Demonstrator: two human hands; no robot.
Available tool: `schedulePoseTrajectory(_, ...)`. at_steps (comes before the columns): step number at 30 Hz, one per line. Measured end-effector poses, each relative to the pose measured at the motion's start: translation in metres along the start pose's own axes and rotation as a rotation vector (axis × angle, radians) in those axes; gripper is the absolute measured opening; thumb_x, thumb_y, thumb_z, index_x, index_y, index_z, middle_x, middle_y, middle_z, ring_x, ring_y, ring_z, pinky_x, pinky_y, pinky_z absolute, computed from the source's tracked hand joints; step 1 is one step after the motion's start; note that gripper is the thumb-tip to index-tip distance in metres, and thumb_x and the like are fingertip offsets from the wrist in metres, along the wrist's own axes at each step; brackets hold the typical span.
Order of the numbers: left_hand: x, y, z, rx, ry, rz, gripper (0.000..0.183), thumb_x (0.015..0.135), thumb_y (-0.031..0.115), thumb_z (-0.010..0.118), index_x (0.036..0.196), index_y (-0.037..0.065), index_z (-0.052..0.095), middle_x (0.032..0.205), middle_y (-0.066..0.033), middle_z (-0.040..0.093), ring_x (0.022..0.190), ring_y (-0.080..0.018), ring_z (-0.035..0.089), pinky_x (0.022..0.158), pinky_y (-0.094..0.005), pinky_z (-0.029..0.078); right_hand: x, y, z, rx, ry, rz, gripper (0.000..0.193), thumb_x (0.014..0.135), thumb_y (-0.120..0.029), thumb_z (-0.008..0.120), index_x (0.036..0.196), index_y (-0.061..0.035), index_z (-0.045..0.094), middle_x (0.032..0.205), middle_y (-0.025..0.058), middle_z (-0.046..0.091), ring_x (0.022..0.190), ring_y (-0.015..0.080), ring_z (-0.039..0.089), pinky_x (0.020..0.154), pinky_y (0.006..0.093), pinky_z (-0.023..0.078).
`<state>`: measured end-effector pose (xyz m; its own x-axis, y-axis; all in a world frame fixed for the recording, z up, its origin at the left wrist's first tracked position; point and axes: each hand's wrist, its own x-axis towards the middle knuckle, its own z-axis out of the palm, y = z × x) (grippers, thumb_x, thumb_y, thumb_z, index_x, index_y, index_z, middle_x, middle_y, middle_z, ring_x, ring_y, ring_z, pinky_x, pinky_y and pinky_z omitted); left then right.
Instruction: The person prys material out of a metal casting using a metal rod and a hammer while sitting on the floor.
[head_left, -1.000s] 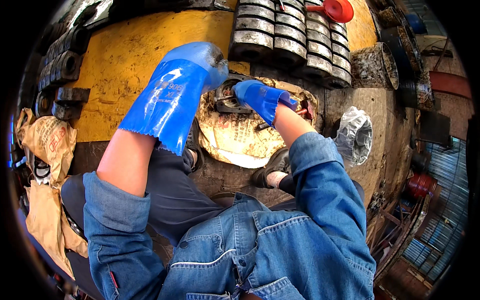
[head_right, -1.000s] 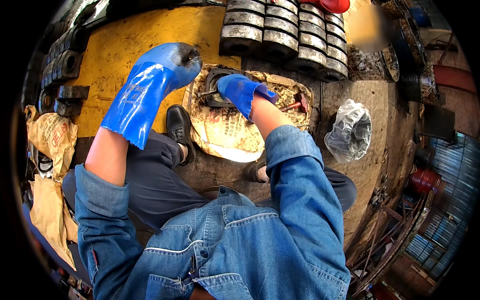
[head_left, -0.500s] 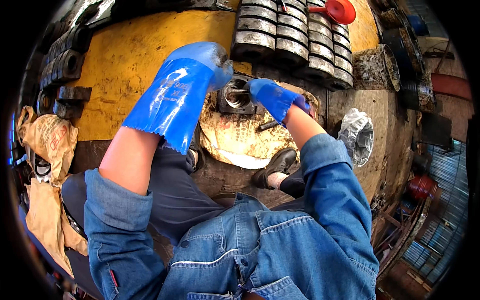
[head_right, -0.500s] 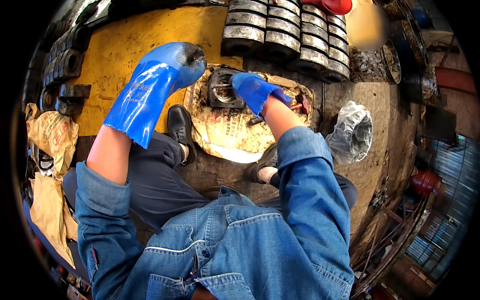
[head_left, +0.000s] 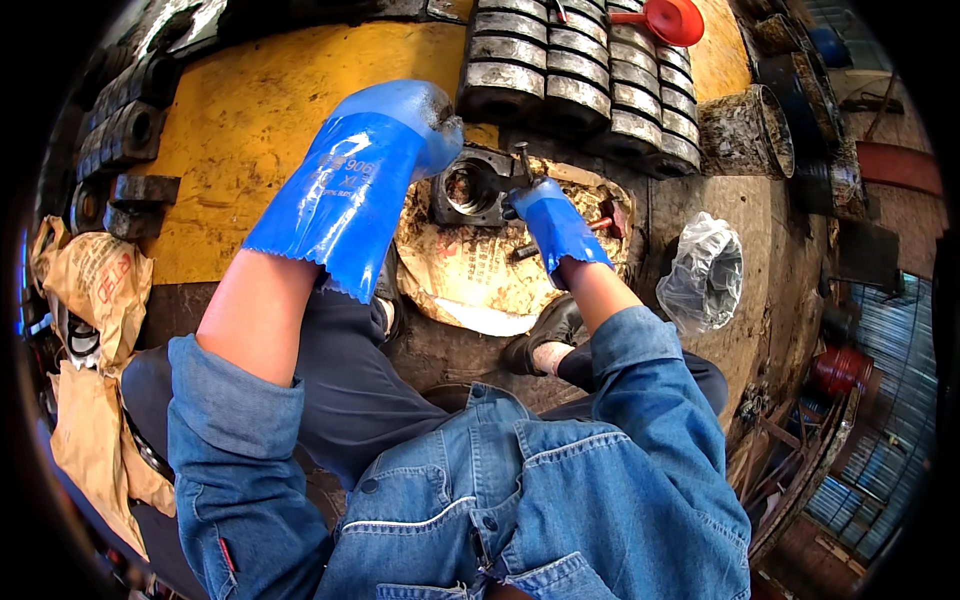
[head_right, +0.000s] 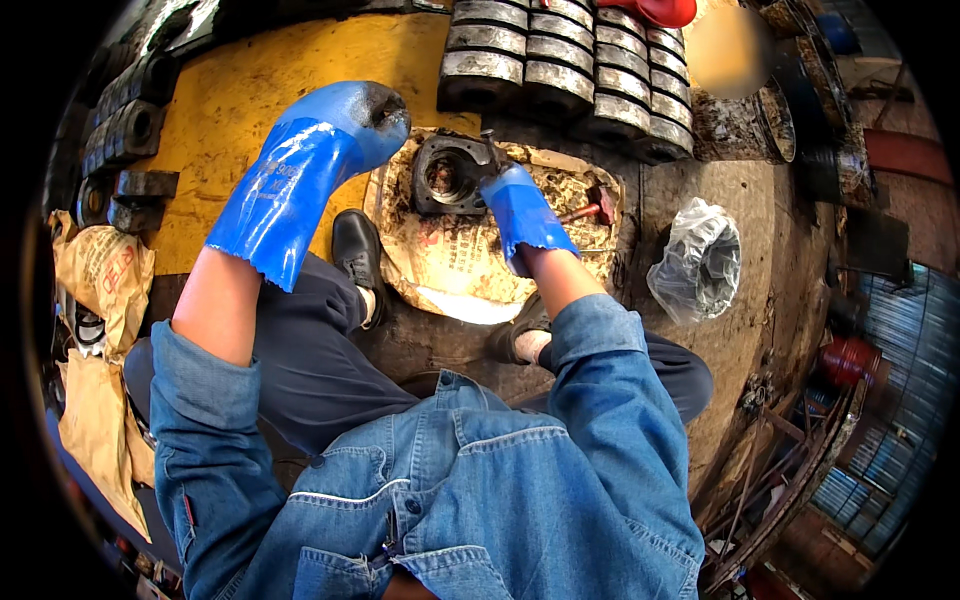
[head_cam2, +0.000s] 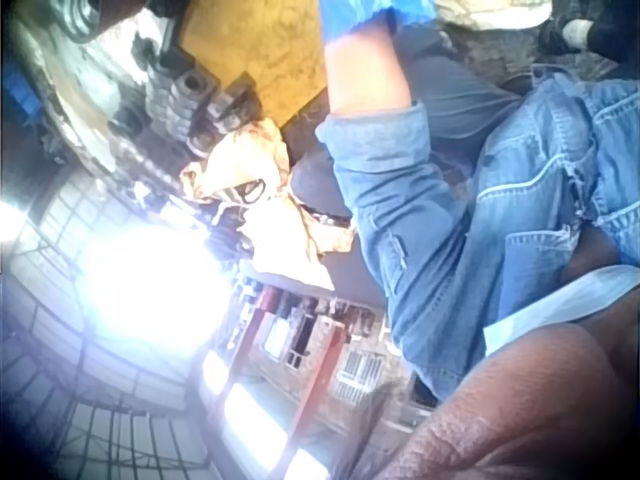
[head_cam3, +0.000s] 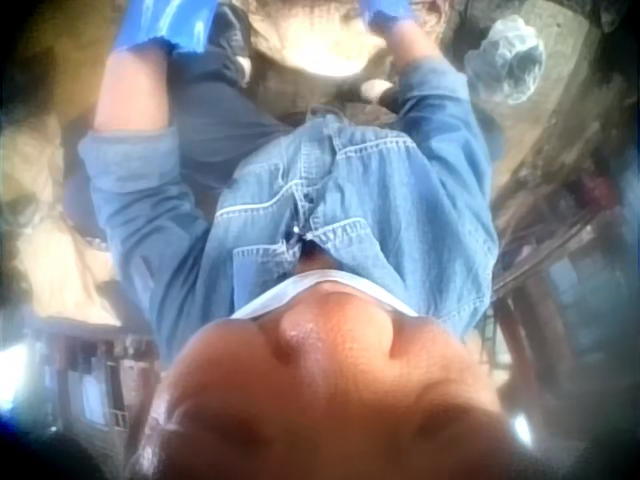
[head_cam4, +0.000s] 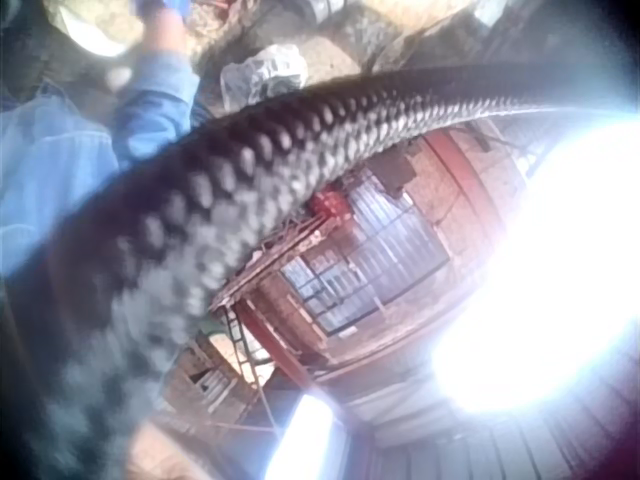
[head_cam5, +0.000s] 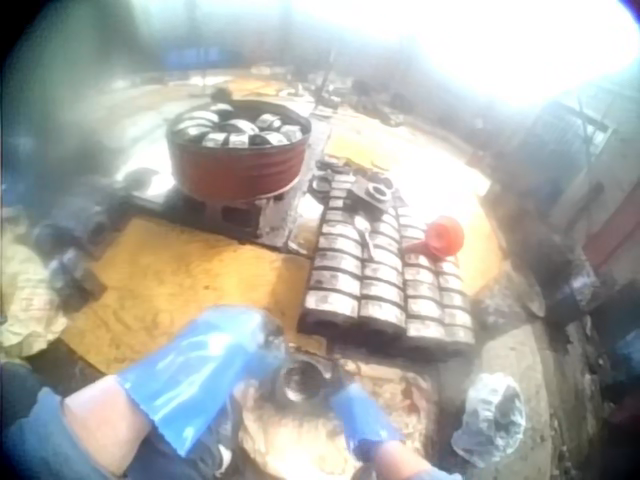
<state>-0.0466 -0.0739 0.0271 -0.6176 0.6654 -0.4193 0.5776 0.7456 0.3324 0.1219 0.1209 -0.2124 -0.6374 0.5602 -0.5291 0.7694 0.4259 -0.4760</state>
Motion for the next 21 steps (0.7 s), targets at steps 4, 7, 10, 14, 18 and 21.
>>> schedulePoseTrajectory(4, 0.002, 0.007, -0.004, -0.008, -0.013, 0.034, 0.035, 0.089, 0.036, 0.057, 0.111, 0.013, 0.071, 0.11, -0.0126, 0.07, 0.101, -0.0314, 0.067, 0.089, -0.0418, 0.054, -0.022, -0.049, -0.015, -0.195, 0.061, 0.03, 0.03, 0.084, -0.017, 0.063, 0.111, -0.0051, 0.068, 0.109, 0.0213, 0.068, 0.104, 0.0364, 0.065, 0.09, 0.0406, 0.053)
schedulePoseTrajectory(7, 0.001, 0.009, -0.005, 0.012, -0.01, 0.021, 0.033, 0.086, 0.034, 0.059, 0.112, 0.016, 0.07, 0.106, -0.011, 0.071, 0.098, -0.0302, 0.067, 0.087, -0.0385, 0.053, -0.033, -0.085, -0.017, -0.408, -0.021, -0.01, 0.032, 0.084, -0.016, 0.065, 0.115, -0.0073, 0.069, 0.119, 0.0161, 0.067, 0.109, 0.0344, 0.065, 0.092, 0.0442, 0.053)
schedulePoseTrajectory(10, -0.003, 0.013, -0.009, -0.022, -0.027, 0.012, 0.035, 0.086, 0.035, 0.059, 0.114, 0.016, 0.069, 0.108, -0.0109, 0.07, 0.1, -0.0309, 0.067, 0.088, -0.039, 0.053, -0.019, -0.102, -0.003, -0.645, -0.243, 0.082, 0.039, 0.084, -0.016, 0.068, 0.123, -0.0122, 0.066, 0.128, 0.0088, 0.064, 0.114, 0.0334, 0.064, 0.089, 0.0516, 0.053)
schedulePoseTrajectory(14, -0.001, 0.012, -0.006, 0.017, 0.001, 0.009, 0.036, 0.086, 0.036, 0.059, 0.115, 0.017, 0.069, 0.111, -0.0106, 0.07, 0.102, -0.0314, 0.066, 0.089, -0.0401, 0.053, -0.025, -0.117, 0.002, -0.705, -0.32, 0.045, 0.046, 0.085, -0.015, 0.069, 0.131, -0.0131, 0.061, 0.14, 0.0055, 0.056, 0.123, 0.0337, 0.058, 0.091, 0.056, 0.051)
schedulePoseTrajectory(18, -0.002, 0.011, -0.006, 0.022, 0.0, 0.026, 0.036, 0.086, 0.036, 0.058, 0.115, 0.018, 0.069, 0.112, -0.0105, 0.069, 0.103, -0.0317, 0.065, 0.09, -0.0407, 0.053, -0.032, -0.105, 0.009, -0.763, -0.299, -0.12, 0.046, 0.082, -0.012, 0.067, 0.128, -0.0097, 0.058, 0.132, 0.0139, 0.059, 0.115, 0.0344, 0.063, 0.085, 0.0546, 0.055)
schedulePoseTrajectory(21, -0.002, 0.012, -0.008, 0.05, -0.018, 0.013, 0.034, 0.085, 0.036, 0.058, 0.114, 0.019, 0.069, 0.114, -0.0097, 0.069, 0.103, -0.0318, 0.065, 0.09, -0.041, 0.053, -0.036, -0.11, 0.01, -0.812, -0.372, -0.155, 0.05, 0.081, -0.013, 0.067, 0.13, -0.0095, 0.056, 0.134, 0.0128, 0.058, 0.117, 0.0343, 0.061, 0.088, 0.0522, 0.054)
